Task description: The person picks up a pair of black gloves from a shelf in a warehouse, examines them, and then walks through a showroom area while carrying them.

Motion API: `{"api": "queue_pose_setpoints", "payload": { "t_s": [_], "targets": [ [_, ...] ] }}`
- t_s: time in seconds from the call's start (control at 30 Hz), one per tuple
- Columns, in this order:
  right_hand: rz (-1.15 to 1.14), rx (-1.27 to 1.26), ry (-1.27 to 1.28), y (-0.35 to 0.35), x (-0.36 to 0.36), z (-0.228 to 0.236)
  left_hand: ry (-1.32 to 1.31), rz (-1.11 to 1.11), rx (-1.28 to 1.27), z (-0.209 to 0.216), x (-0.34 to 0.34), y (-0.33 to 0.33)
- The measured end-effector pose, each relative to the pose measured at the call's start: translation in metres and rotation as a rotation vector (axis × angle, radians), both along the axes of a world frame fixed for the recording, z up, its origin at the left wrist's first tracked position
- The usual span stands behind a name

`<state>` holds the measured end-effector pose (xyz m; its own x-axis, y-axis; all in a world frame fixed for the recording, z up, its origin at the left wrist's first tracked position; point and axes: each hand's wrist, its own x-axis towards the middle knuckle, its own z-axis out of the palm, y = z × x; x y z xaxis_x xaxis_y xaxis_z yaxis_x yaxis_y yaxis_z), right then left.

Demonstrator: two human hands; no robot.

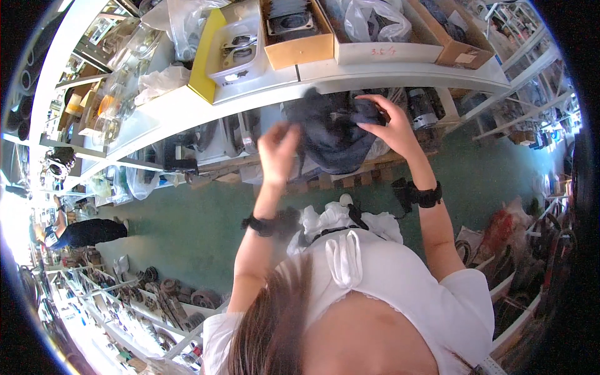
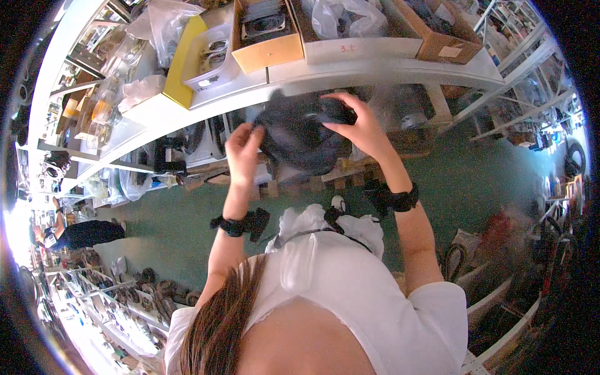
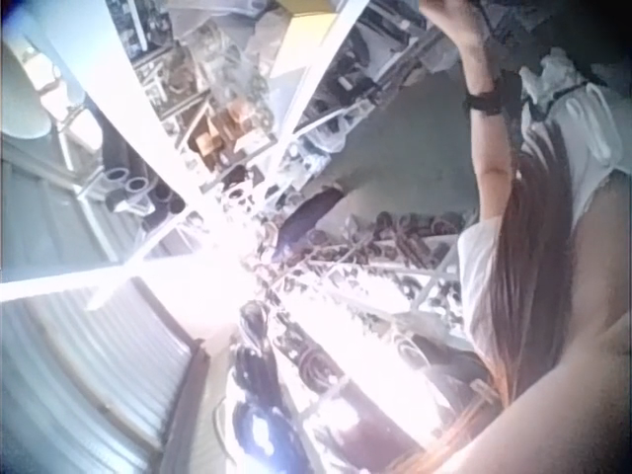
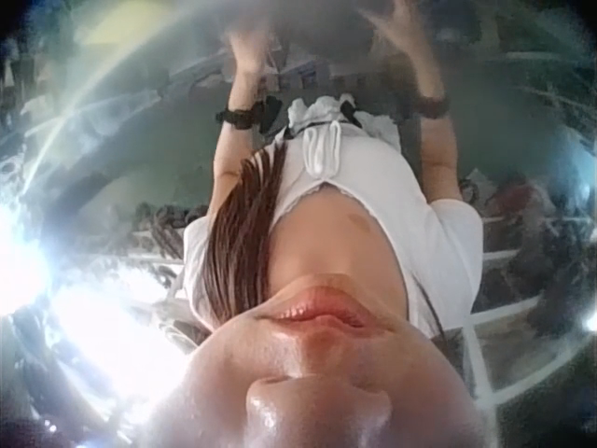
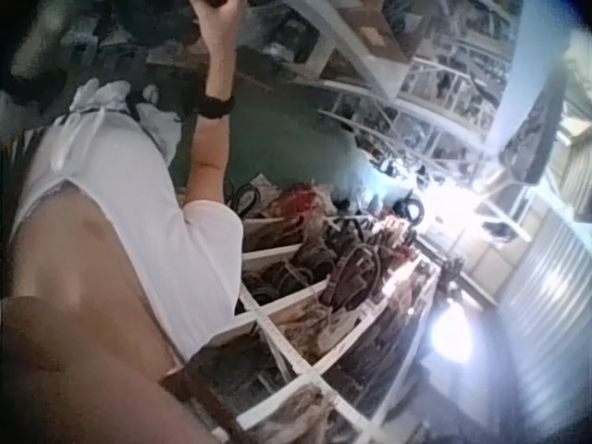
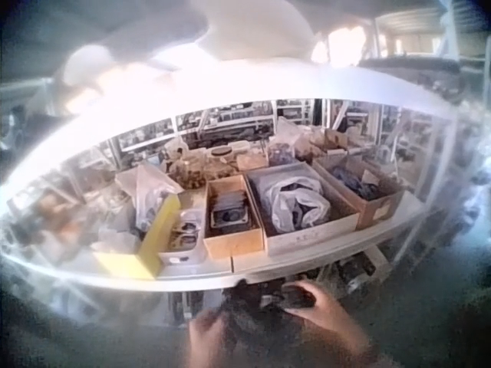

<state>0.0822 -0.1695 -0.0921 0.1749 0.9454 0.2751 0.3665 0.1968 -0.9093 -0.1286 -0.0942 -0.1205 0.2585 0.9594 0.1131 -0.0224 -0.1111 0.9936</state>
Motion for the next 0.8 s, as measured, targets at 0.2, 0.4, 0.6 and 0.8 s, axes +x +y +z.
{"api": "queue_pose_setpoints", "payload": {
  "t_s": [0.2, 0.4, 0.6, 0.8],
  "targets": [
    [-0.090, -0.218, 0.100, -0.006, 0.019, -0.021, -0.057, 0.120, -0.053, 0.007, -0.008, 0.019],
    [-0.009, -0.249, -0.029, -0.007, 0.034, -0.028, 0.024, 0.143, -0.055, 0.022, 0.001, 0.012],
    [0.113, -0.429, 0.242, -0.016, 0.055, -0.031, -0.141, 0.301, 0.099, 0.014, -0.010, 0.022],
    [0.181, -0.235, 0.317, -0.023, 0.057, -0.034, 0.005, 0.413, 0.121, 0.016, -0.026, 0.019]
  ]
}}
